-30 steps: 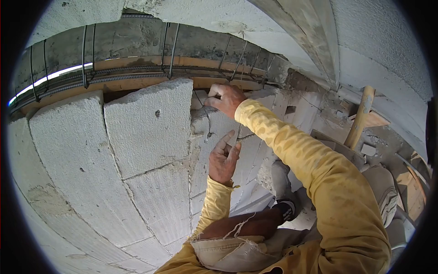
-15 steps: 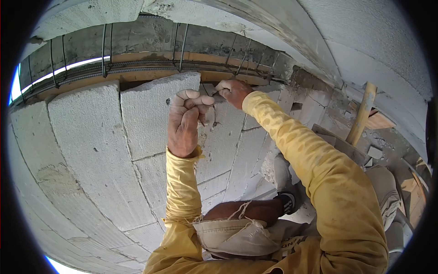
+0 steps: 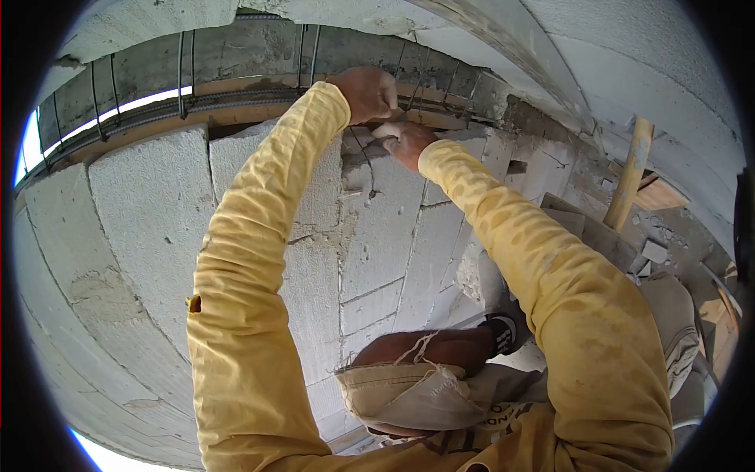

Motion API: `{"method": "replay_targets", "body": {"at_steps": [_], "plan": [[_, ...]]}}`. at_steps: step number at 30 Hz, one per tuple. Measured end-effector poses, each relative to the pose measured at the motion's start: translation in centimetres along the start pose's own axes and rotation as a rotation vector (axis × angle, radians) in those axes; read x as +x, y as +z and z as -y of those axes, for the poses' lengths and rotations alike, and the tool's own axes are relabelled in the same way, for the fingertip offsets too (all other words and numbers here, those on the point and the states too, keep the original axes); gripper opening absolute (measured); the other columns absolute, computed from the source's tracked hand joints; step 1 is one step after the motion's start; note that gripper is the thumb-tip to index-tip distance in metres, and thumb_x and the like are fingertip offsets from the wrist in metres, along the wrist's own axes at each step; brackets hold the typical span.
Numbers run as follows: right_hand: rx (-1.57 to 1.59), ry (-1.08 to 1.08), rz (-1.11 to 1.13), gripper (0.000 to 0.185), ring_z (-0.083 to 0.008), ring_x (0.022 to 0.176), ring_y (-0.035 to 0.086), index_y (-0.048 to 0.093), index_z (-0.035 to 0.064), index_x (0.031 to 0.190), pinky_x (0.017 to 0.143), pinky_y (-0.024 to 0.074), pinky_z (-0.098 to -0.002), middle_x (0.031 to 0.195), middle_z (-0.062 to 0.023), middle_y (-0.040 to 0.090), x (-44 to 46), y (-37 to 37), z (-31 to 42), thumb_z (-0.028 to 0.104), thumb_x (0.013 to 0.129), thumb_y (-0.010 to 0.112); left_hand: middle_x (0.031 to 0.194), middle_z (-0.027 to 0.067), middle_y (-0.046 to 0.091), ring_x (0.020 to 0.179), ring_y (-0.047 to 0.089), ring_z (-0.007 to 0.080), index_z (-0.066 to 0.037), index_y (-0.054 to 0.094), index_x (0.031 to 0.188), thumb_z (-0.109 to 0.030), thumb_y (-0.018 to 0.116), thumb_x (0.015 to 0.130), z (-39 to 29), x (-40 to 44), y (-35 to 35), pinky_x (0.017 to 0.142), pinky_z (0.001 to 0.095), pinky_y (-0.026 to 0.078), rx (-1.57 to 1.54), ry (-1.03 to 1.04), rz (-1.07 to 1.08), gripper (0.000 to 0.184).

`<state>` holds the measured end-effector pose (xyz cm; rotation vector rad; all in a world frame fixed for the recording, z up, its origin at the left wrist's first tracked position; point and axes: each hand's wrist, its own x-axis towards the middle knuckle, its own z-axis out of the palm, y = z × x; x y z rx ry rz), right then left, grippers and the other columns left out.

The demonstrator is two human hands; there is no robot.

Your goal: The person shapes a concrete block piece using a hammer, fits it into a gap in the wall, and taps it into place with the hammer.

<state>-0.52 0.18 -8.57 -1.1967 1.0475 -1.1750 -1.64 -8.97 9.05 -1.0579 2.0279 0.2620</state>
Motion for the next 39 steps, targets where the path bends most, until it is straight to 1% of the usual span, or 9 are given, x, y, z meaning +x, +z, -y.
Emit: {"method": "replay_targets", "body": {"at_steps": [3,4,7,10,16,22,27,34,39], "plan": [[0.019,0.022,0.008,0.031,-0.0321,0.115,0.062,0.067,0.0141,0.124,0.102,0.0466,-0.0398,0.122,-0.0145,0.067,-0.2,-0.1,0.4,0.021,0.096,0.055,0.087,0.0102,0.072,0.084,0.068,0.0221,-0.001,0.072,0.091,-0.013,0.078,0.078,1.6,1.4,-0.5,0.078,0.0355,0.053,0.079,-0.021,0.064,0.019],[0.025,0.032,0.006,0.030,-0.0322,0.116,0.062,0.068,0.0146,0.123,0.103,0.0463,-0.0397,0.124,-0.0143,0.067,-0.3,-0.3,0.6,0.021,0.096,0.055,0.091,0.0109,0.074,0.083,0.070,0.0251,-0.003,0.073,0.087,-0.014,0.078,0.076,2.1,1.7,-0.5,0.077,0.0381,0.054,0.160,0.015,0.021,0.016],[0.006,0.013,0.014,0.030,-0.0322,0.117,0.061,0.068,0.0145,0.123,0.103,0.0460,-0.0394,0.126,-0.0147,0.066,-0.2,-0.4,0.6,0.021,0.096,0.055,0.089,0.0107,0.074,0.081,0.071,0.0269,-0.005,0.074,0.085,-0.015,0.079,0.073,2.2,2.0,0.2,0.078,0.0377,0.054,0.283,0.040,-0.100,0.016],[0.013,0.016,0.007,0.029,-0.0315,0.118,0.061,0.069,0.0148,0.122,0.103,0.0460,-0.0393,0.127,-0.0148,0.065,0.0,-0.2,0.3,0.021,0.096,0.055,0.084,0.0102,0.074,0.080,0.071,0.0267,-0.008,0.074,0.086,-0.015,0.080,0.071,2.1,2.1,1.3,0.077,0.0376,0.055,0.463,-0.110,-0.187,0.018],[-0.012,0.048,0.014,0.030,-0.0303,0.117,0.061,0.069,0.0160,0.121,0.103,0.0464,-0.0383,0.125,-0.0142,0.066,-0.2,-0.7,1.0,0.022,0.095,0.056,0.079,0.0070,0.073,0.075,0.070,0.0222,-0.009,0.074,0.086,-0.013,0.080,0.069,2.0,1.3,-0.1,0.073,0.0359,0.055,0.229,-0.104,-0.030,0.018],[0.002,0.003,0.025,0.031,-0.0321,0.116,0.061,0.068,0.0149,0.122,0.103,0.0443,-0.0384,0.123,-0.0160,0.065,0.2,-0.5,0.4,0.026,0.095,0.057,0.078,0.0081,0.070,0.075,0.068,0.0204,-0.006,0.071,0.081,-0.010,0.080,0.068,2.3,2.2,-0.4,0.069,0.0350,0.054,0.374,-0.024,-0.021,0.016],[-0.043,-0.001,-0.029,0.029,-0.0296,0.108,0.066,0.070,0.0145,0.118,0.097,0.0495,-0.0373,0.117,-0.0132,0.070,-0.1,-0.5,0.7,0.021,0.093,0.059,0.077,0.0080,0.069,0.073,0.068,0.0197,-0.004,0.068,0.082,-0.008,0.080,0.071,4.3,3.8,-0.2,0.065,0.0342,0.054,0.311,0.092,0.053,0.017],[-0.039,-0.002,-0.040,0.028,-0.0283,0.106,0.067,0.070,0.0112,0.117,0.096,0.0501,-0.0359,0.112,-0.0130,0.072,-0.3,-0.5,1.2,0.020,0.092,0.060,0.080,0.0112,0.071,0.070,0.070,0.0179,0.000,0.067,0.083,-0.005,0.078,0.077,4.8,5.1,-0.4,0.063,0.0324,0.057,0.056,-0.255,0.183,0.013],[-0.031,-0.030,-0.037,0.029,-0.0277,0.107,0.067,0.069,0.0100,0.118,0.097,0.0497,-0.0358,0.114,-0.0133,0.071,-0.3,-0.5,1.3,0.019,0.092,0.059,0.083,0.0144,0.073,0.068,0.072,0.0170,0.007,0.069,0.085,-0.005,0.076,0.083,5.4,5.8,-0.4,0.059,0.0285,0.058,0.004,-0.318,0.169,0.013]]}}
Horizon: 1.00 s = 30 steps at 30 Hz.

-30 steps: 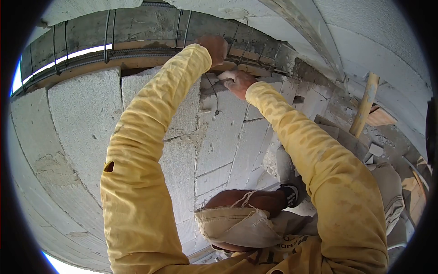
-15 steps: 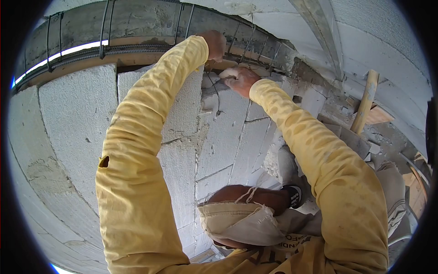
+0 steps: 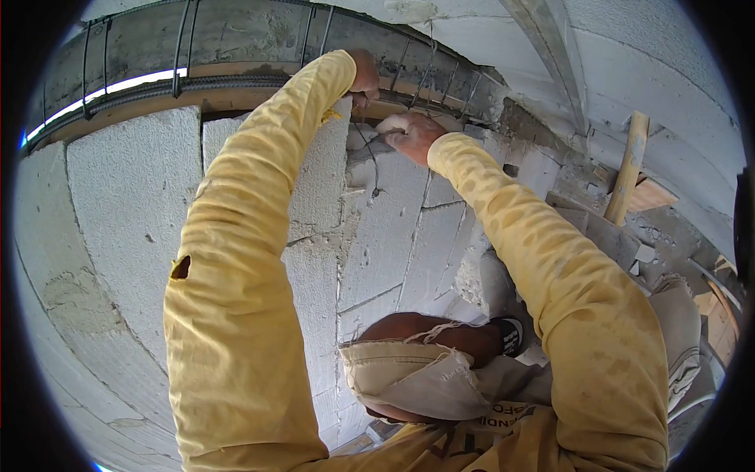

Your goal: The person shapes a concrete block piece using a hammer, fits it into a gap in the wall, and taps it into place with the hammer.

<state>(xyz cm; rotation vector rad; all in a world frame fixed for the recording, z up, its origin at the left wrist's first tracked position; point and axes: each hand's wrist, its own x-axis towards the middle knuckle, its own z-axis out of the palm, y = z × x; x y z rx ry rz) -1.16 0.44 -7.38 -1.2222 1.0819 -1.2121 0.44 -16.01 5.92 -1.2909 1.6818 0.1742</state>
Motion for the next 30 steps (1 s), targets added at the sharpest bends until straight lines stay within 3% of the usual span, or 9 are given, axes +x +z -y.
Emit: {"method": "replay_targets", "body": {"at_steps": [16,19,25,28,29,30], "plan": [[0.038,0.003,0.031,0.031,-0.0279,0.108,0.066,0.070,0.0113,0.120,0.097,0.0493,-0.0355,0.116,-0.0139,0.070,0.4,0.1,-0.6,0.020,0.092,0.059,0.081,0.0120,0.074,0.066,0.072,0.0162,0.006,0.069,0.089,-0.005,0.076,0.082,-0.1,-0.1,0.2,0.061,0.0287,0.056,0.053,-0.014,-0.019,0.015],[-0.029,0.033,0.062,0.035,-0.0297,0.115,0.063,0.067,0.0129,0.125,0.101,0.0473,-0.0369,0.125,-0.0153,0.067,-0.1,-0.2,-0.2,0.023,0.092,0.059,0.082,0.0116,0.074,0.070,0.073,0.0166,0.005,0.070,0.087,-0.006,0.079,0.079,-1.4,-1.7,-0.1,0.063,0.0311,0.055,0.203,-0.019,0.011,0.017],[-0.251,0.117,0.093,0.044,-0.0334,0.130,0.053,0.062,0.0178,0.134,0.111,0.0403,-0.0401,0.142,-0.0145,0.054,-2.5,-0.9,0.3,0.031,0.092,0.060,0.081,0.0113,0.074,0.072,0.074,0.0192,0.005,0.070,0.085,-0.007,0.080,0.077,-0.8,-1.3,-0.1,0.068,0.0357,0.056,0.131,0.019,0.041,0.017],[-0.431,0.137,0.197,0.042,-0.0342,0.116,0.062,0.065,0.0105,0.127,0.102,0.0458,-0.0398,0.128,-0.0176,0.065,-4.2,-3.9,1.1,0.032,0.091,0.061,0.081,0.0116,0.075,0.073,0.075,0.0187,0.006,0.069,0.084,-0.007,0.079,0.077,-1.8,-2.6,0.0,0.068,0.0346,0.056,0.149,-0.020,0.037,0.017],[-0.396,0.155,0.314,0.037,-0.0303,0.106,0.066,0.071,0.0088,0.117,0.095,0.0487,-0.0388,0.114,-0.0133,0.072,-4.6,-5.9,1.9,0.033,0.090,0.062,0.081,0.0120,0.075,0.073,0.075,0.0187,0.006,0.069,0.084,-0.007,0.079,0.078,-1.5,-2.6,0.1,0.067,0.0342,0.056,0.120,-0.045,0.019,0.017],[-0.403,0.213,0.365,0.036,-0.0277,0.103,0.067,0.072,0.0096,0.114,0.093,0.0493,-0.0381,0.111,-0.0113,0.073,-4.8,-7.3,2.6,0.033,0.089,0.062,0.080,0.0124,0.075,0.073,0.075,0.0187,0.006,0.069,0.084,-0.007,0.079,0.078,-0.9,-2.2,0.1,0.067,0.0338,0.057,0.092,-0.062,0.008,0.018]]}}
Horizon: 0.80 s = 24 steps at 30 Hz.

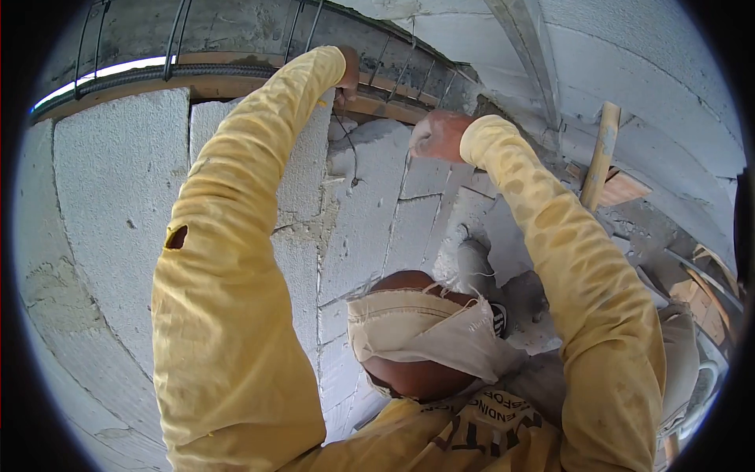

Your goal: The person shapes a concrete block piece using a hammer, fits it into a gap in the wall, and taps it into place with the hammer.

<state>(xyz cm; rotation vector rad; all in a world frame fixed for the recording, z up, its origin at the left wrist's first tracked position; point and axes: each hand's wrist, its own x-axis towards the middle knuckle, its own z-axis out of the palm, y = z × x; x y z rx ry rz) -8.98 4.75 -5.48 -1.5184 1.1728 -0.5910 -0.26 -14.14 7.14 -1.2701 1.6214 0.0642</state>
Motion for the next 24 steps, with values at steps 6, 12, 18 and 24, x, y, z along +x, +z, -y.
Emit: {"method": "replay_targets", "body": {"at_steps": [6,12,18,24], "plan": [[0.039,0.447,0.184,0.034,-0.0170,0.095,0.069,0.073,0.0114,0.112,0.080,0.0519,-0.0365,0.106,-0.0038,0.074,-12.3,-5.3,-4.5,0.035,0.087,0.067,0.083,0.0251,0.069,0.068,0.074,0.0304,0.019,0.051,0.103,0.005,0.076,0.072,1.1,2.5,0.5,0.054,0.0390,0.059,-0.115,0.101,-0.040,0.042],[-0.137,0.843,0.455,0.036,-0.0172,0.090,0.071,0.074,0.0083,0.101,0.071,0.0542,-0.0336,0.097,-0.0062,0.075,-23.2,-3.5,-15.7,0.038,0.081,0.076,0.099,0.0278,0.063,0.069,0.073,0.0332,0.018,0.031,0.130,0.011,0.073,0.072,2.4,4.2,0.8,0.051,0.0404,0.059,-0.224,0.093,-0.057,0.072],[-0.372,0.647,0.554,0.057,-0.0350,0.101,0.067,0.068,0.0062,0.112,0.091,0.0507,-0.0447,0.106,-0.0163,0.070,-37.2,4.5,-18.8,0.044,0.071,0.080,0.100,0.0249,0.064,0.068,0.073,0.0321,0.016,0.046,0.118,0.009,0.075,0.070,1.8,3.4,0.7,0.052,0.0395,0.060,-0.202,0.105,-0.039,0.056],[-0.602,0.635,0.120,0.031,-0.0300,0.120,0.056,0.062,0.0152,0.117,0.097,0.0458,-0.0481,0.119,-0.0115,0.061,-41.1,15.6,-19.1,0.021,0.087,0.063,0.083,0.0106,0.076,0.074,0.074,0.0163,0.007,0.071,0.092,-0.015,0.079,0.077,-1.0,-1.2,-0.1,0.071,0.0364,0.056,0.126,0.020,0.020,0.027]]}}
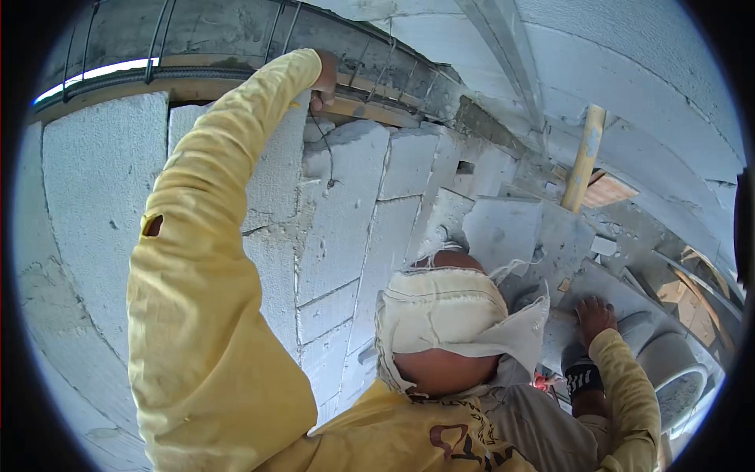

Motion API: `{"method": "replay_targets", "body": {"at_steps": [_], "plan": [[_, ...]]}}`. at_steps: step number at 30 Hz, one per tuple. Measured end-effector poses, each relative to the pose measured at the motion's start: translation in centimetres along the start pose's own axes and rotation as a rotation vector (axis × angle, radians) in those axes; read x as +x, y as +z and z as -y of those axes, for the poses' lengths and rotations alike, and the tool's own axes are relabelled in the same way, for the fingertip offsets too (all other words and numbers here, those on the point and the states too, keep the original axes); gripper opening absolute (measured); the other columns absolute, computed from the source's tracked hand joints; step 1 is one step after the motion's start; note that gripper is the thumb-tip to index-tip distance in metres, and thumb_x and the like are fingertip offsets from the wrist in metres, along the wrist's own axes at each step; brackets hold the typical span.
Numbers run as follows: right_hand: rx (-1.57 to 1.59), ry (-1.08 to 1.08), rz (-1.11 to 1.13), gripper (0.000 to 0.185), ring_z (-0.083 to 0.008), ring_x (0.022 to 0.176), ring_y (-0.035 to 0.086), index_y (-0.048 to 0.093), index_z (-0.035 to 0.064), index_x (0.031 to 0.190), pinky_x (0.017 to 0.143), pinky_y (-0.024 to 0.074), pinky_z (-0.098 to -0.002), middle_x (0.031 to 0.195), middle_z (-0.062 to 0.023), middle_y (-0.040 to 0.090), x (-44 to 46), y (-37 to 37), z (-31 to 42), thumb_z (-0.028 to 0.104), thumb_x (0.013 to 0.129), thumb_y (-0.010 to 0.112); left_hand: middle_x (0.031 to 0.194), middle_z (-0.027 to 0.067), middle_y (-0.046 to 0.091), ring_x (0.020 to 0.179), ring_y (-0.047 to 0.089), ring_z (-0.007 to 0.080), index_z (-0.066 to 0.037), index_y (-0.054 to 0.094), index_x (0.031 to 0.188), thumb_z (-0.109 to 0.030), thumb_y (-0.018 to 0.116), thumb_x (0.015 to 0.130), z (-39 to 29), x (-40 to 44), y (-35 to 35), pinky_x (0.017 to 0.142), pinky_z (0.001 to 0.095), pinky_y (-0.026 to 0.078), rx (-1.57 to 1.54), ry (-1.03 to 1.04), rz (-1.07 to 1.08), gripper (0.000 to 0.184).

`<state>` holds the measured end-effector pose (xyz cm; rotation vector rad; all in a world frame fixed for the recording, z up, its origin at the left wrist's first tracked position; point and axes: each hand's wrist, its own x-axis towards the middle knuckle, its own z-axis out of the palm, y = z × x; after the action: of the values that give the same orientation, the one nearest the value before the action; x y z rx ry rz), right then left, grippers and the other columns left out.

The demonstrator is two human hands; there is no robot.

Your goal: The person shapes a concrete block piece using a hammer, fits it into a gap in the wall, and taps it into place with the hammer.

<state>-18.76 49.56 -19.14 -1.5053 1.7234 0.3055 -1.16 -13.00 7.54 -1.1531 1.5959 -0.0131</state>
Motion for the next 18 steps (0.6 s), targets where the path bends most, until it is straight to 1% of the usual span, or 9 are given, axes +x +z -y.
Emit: {"method": "replay_targets", "body": {"at_steps": [2,5,8,11,13,15,17,18], "plan": [[-0.019,-0.120,-0.022,0.032,-0.0321,0.109,0.062,0.062,0.0120,0.114,0.092,0.0492,-0.0471,0.114,-0.0151,0.062,-0.3,0.4,-0.4,0.022,0.084,0.065,0.083,0.0078,0.077,0.076,0.074,0.0144,0.004,0.073,0.095,-0.017,0.080,0.077,0.4,0.8,-0.1,0.073,0.0355,0.055,-0.023,-0.009,0.045,0.028],[0.296,-0.154,0.020,0.033,-0.0356,0.091,0.066,0.061,0.0085,0.109,0.083,0.0527,-0.0475,0.103,-0.0190,0.065,-1.3,-0.3,-1.6,0.021,0.079,0.068,0.085,0.0062,0.077,0.078,0.073,0.0137,0.001,0.074,0.097,-0.019,0.080,0.078,0.2,0.4,-0.3,0.075,0.0354,0.054,-0.008,-0.011,0.057,0.028],[0.516,-0.169,-0.109,0.032,-0.0384,0.074,0.065,0.056,0.0050,0.104,0.072,0.0524,-0.0462,0.087,-0.0201,0.064,-2.6,-4.4,-1.9,0.016,0.077,0.069,0.087,0.0060,0.077,0.079,0.073,0.0145,0.000,0.075,0.097,-0.020,0.080,0.079,-0.3,-0.2,-0.3,0.077,0.0346,0.054,0.023,-0.036,0.055,0.027],[0.724,-0.133,-0.309,0.033,-0.0353,0.067,0.063,0.051,0.0041,0.103,0.066,0.0494,-0.0418,0.075,-0.0170,0.061,-2.1,-9.9,-0.3,0.012,0.077,0.070,0.087,0.0064,0.077,0.078,0.073,0.0148,-0.001,0.075,0.097,-0.021,0.080,0.079,-0.7,-0.6,-0.1,0.079,0.0353,0.054,0.082,0.009,0.060,0.027],[0.777,-0.100,-0.378,0.032,-0.0324,0.062,0.059,0.048,0.0036,0.104,0.063,0.0467,-0.0394,0.072,-0.0151,0.057,-0.6,-15.3,2.0,0.010,0.080,0.068,0.087,0.0060,0.077,0.078,0.073,0.0146,-0.002,0.075,0.096,-0.022,0.080,0.079,-0.6,-0.4,-0.1,0.081,0.0361,0.053,0.074,-0.006,0.065,0.027],[0.860,-0.161,-0.431,0.033,-0.0313,0.063,0.058,0.048,0.0031,0.107,0.065,0.0468,-0.0390,0.074,-0.0159,0.057,1.5,-20.2,5.0,0.011,0.082,0.068,0.087,0.0056,0.077,0.078,0.073,0.0144,-0.002,0.076,0.095,-0.022,0.080,0.079,-0.4,0.1,0.0,0.081,0.0370,0.054,0.093,0.000,0.069,0.026],[0.889,-0.245,-0.537,0.033,-0.0328,0.067,0.058,0.048,0.0015,0.111,0.068,0.0470,-0.0399,0.076,-0.0177,0.057,3.6,-24.3,9.1,0.015,0.086,0.065,0.087,0.0051,0.077,0.077,0.072,0.0144,-0.003,0.076,0.094,-0.023,0.081,0.079,-0.3,0.4,0.0,0.081,0.0379,0.054,0.144,0.021,0.066,0.026],[0.918,-0.304,-0.546,0.035,-0.0355,0.071,0.059,0.049,0.0002,0.114,0.071,0.0473,-0.0414,0.079,-0.0195,0.058,4.8,-26.2,11.1,0.018,0.088,0.064,0.086,0.0049,0.077,0.077,0.072,0.0144,-0.004,0.076,0.094,-0.023,0.080,0.079,-0.3,0.4,0.0,0.080,0.0378,0.054,0.148,0.014,0.062,0.025]]}}
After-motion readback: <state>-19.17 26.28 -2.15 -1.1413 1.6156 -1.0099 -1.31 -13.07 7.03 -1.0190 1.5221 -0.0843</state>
